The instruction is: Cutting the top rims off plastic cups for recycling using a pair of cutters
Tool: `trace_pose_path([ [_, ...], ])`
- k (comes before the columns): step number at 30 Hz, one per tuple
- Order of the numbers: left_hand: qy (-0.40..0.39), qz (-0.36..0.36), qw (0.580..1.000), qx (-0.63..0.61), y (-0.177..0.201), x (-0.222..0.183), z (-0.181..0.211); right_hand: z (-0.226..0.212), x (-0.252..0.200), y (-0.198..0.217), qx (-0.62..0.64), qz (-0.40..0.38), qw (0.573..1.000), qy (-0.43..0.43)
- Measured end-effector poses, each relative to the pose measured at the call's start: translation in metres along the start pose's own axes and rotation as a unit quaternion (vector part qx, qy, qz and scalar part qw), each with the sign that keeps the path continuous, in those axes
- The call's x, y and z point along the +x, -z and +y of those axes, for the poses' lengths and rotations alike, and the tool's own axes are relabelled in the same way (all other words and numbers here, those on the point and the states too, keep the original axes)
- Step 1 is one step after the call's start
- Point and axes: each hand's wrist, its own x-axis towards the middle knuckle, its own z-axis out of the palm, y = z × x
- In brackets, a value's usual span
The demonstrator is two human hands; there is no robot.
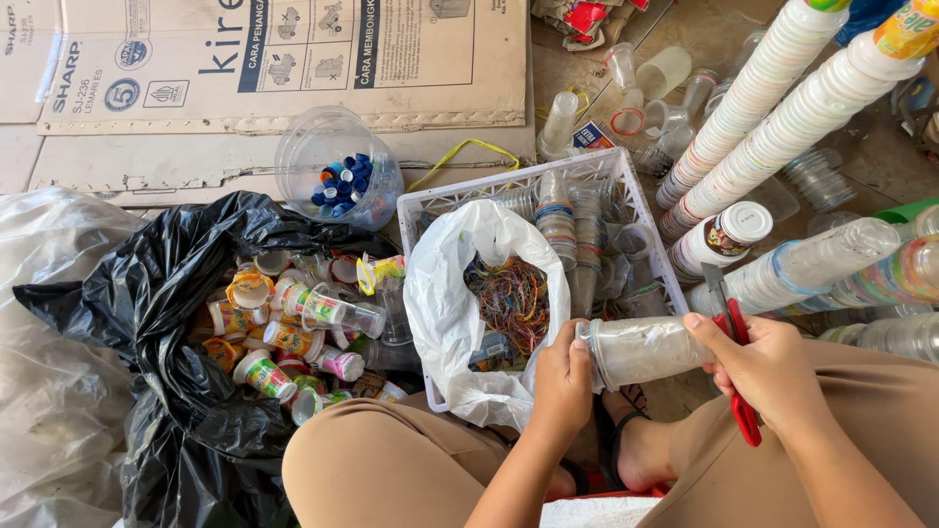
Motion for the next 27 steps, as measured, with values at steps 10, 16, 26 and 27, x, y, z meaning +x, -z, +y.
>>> trace_pose_path([
  [10, 0.1, -0.034, 0.993, -0.051, -0.006, 0.005, -0.039, -0.004, 0.004, -0.002, -0.085, -0.014, 0.996, 0.017],
  [16, 0.069, 0.051, 0.99, 0.116, 0.024, 0.021, -0.029, -0.013, -0.001, 0.005, -0.149, 0.045, 0.987, 0.023],
  [26, -0.035, 0.021, 0.991, 0.125, 0.037, 0.02, -0.011, -0.001, -0.002, -0.002, -0.177, 0.007, 0.984, 0.027],
  [27, -0.063, 0.009, 0.99, 0.124, 0.036, 0.019, -0.006, -0.005, -0.003, -0.003, -0.174, 0.003, 0.984, 0.037],
])
